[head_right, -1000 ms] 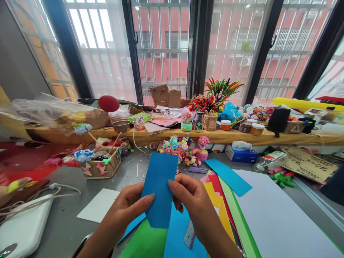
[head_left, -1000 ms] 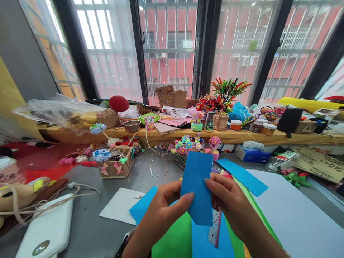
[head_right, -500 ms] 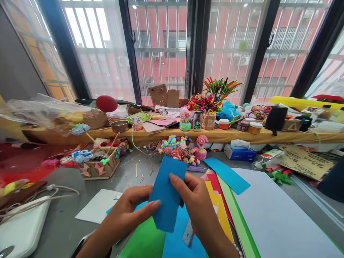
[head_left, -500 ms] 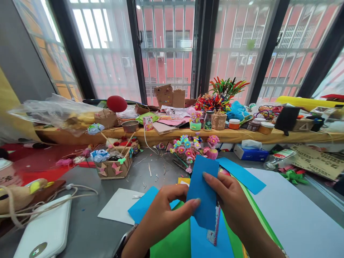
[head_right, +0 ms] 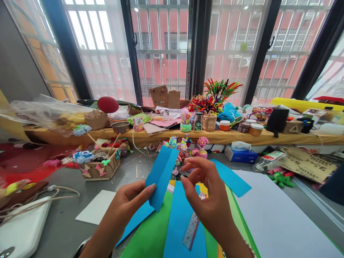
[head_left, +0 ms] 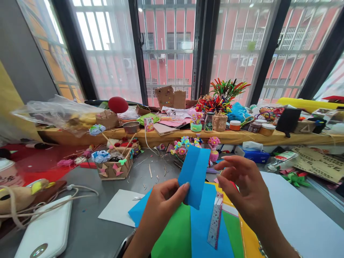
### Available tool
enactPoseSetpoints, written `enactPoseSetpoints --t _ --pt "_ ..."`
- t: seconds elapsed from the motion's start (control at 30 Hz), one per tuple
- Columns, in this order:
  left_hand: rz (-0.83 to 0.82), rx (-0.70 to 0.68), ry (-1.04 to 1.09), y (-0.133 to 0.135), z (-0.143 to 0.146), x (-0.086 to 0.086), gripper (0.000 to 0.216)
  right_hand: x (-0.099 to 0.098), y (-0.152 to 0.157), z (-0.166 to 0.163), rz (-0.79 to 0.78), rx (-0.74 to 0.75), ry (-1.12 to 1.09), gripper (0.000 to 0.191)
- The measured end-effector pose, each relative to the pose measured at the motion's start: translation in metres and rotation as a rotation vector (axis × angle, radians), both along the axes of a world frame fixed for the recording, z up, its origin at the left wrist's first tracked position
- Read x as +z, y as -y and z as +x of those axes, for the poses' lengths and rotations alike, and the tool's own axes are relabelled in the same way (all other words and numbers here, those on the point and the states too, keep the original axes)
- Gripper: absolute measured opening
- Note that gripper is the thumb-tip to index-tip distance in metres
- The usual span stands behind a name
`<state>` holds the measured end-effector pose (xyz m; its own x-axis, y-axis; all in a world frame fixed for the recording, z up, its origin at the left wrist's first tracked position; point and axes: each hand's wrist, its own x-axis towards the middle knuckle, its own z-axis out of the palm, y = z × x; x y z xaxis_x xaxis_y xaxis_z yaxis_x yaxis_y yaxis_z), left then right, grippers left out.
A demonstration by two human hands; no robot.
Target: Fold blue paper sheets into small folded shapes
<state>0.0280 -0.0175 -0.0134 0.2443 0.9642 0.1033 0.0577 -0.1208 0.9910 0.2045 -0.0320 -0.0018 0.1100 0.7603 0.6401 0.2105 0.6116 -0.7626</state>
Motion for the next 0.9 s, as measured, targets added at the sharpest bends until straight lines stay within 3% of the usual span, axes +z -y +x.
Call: enactPoseSetpoints --t 0.13,0.27,0.5,0.9 --pt "0.044 0.02 -0.039 0.002 0.001 0.002 0.029 0.001 0.004 0.006 0.116 0.177 0.539 0.032" --pt "0.107 0.066 -0.111 0.003 0.002 0.003 0.03 -0.004 0.001 0.004 0.129 0.206 0.726 0.024" --pt "0.13 0.076 -0.152 0.009 0.005 0.006 0.03 -0.005 -0.006 -0.004 0.31 0.191 0.492 0.02" --pt "0.102 -0.014 -0.106 0.011 0.001 0.011 0.026 -0.008 -0.006 -0.004 0.11 0.181 0.37 0.009"
